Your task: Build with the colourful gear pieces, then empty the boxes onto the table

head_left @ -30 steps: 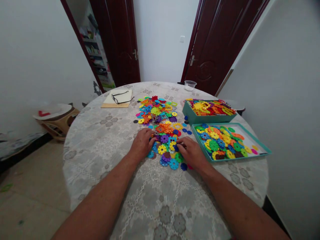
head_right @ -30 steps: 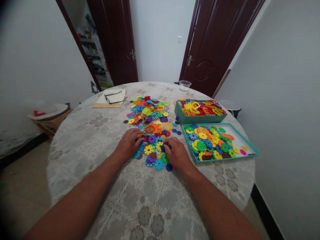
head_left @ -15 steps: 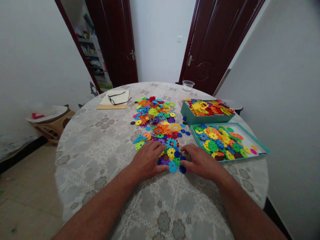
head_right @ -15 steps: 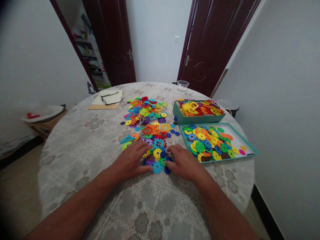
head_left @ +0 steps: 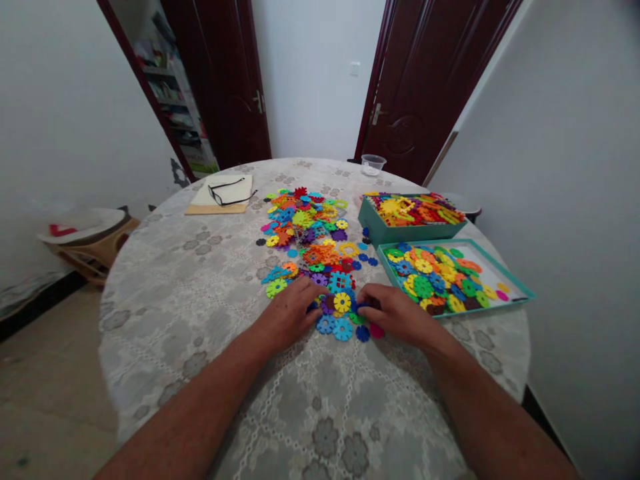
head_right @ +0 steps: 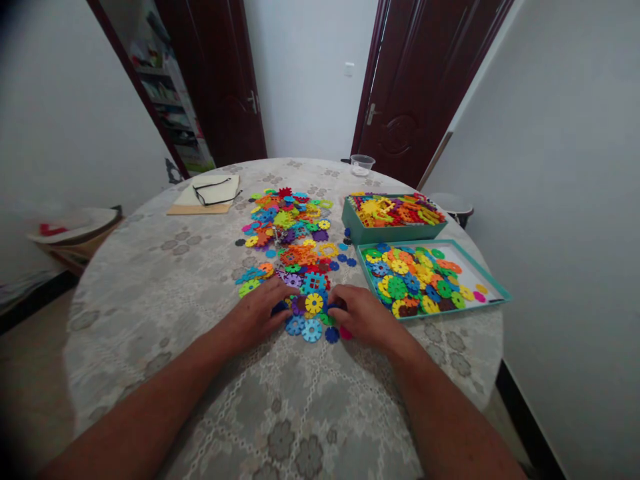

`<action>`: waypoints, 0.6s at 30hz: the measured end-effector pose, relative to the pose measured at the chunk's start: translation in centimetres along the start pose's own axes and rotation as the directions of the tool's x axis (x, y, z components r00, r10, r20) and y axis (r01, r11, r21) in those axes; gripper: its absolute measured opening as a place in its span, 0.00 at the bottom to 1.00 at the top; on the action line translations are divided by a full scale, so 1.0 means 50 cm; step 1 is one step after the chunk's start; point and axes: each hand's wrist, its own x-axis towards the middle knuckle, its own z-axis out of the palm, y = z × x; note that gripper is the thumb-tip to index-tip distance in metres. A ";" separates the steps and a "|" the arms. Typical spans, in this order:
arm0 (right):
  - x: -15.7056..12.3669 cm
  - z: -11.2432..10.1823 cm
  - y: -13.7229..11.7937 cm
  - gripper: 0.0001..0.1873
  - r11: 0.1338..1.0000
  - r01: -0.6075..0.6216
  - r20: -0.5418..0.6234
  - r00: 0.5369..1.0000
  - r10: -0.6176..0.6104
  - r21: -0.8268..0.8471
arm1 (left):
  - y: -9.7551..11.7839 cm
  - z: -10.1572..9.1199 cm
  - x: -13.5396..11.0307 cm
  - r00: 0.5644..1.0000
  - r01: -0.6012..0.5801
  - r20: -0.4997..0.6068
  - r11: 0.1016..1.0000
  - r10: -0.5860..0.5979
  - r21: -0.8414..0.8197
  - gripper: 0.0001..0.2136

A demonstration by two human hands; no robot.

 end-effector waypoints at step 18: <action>0.013 0.022 0.012 0.01 0.995 0.023 -0.033 0.999 -0.026 -0.095 | -0.008 0.009 0.005 0.989 -0.038 -0.142 0.999 0.037 -0.006 0.14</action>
